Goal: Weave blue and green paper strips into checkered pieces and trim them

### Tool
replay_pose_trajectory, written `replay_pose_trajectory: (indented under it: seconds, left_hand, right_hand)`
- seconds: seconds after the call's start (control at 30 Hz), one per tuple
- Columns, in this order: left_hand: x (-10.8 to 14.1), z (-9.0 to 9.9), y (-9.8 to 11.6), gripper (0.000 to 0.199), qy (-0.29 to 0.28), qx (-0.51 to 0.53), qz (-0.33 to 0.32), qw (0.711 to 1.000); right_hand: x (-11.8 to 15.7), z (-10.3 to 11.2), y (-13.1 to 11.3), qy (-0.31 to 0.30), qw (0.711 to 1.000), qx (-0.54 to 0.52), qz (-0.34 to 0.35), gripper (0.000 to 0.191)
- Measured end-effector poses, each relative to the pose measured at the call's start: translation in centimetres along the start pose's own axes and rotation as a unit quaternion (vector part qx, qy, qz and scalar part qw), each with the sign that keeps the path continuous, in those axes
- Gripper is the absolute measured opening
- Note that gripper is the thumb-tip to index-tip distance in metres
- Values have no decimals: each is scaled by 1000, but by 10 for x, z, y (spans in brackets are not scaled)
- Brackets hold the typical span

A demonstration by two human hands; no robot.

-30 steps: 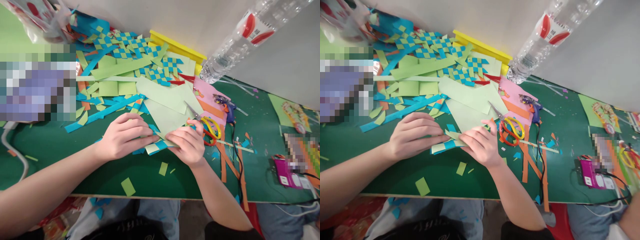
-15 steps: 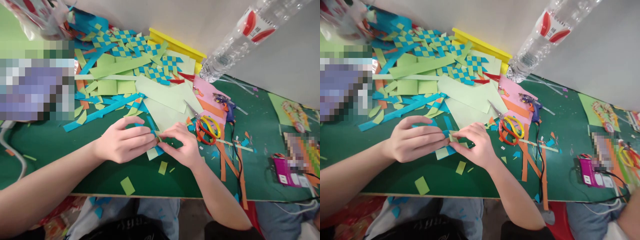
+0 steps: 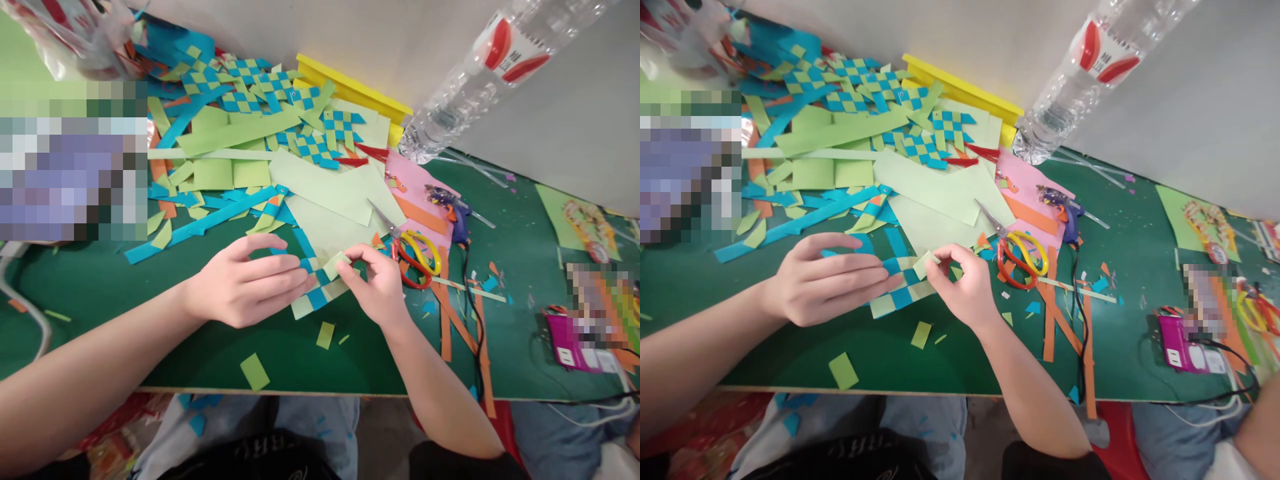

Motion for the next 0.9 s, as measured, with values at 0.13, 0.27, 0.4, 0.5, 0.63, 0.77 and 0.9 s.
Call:
replay_pose_trajectory:
  seconds: [0.13, 0.27, 0.4, 0.5, 0.63, 0.77, 0.9]
  left_hand:
    - [2, -1, 0, 12, -4, 0, -8, 1000]
    - [1, 0, 4, 10, 2, -7, -33, 999]
    - [1, -1, 3, 6, -3, -12, -20, 1000]
    - [0, -1, 4, 8, -1, -14, -24, 1000]
    - [-1, 1, 6, 11, 8, -14, -37, 999]
    - [0, 4, 6, 12, 11, -25, -51, 998]
    - [2, 6, 8, 12, 7, -32, -66, 997]
  right_hand:
    - [-1, 1, 3, 6, 1000, -3, -17, 12]
    - [-2, 3, 6, 14, 999, 5, -37, 14]
    - [-3, 5, 9, 20, 999, 13, -49, 12]
    - [-3, 5, 9, 19, 999, 10, -46, 12]
    - [-5, 5, 7, 5, 999, -9, -42, 11]
    - [-5, -2, 9, -48, 995, -36, -74, 12]
    - [-1, -11, 13, -98, 987, -42, -117, 19]
Point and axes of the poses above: each hand's wrist, its own x-axis away from the middle knuckle, its own z-axis out of the back of the hand, y = z × x, the point moved 9 cm from there along -x, towards the middle knuckle, and after that the axes turned 14 degrees about y, right-handed, at the moved point
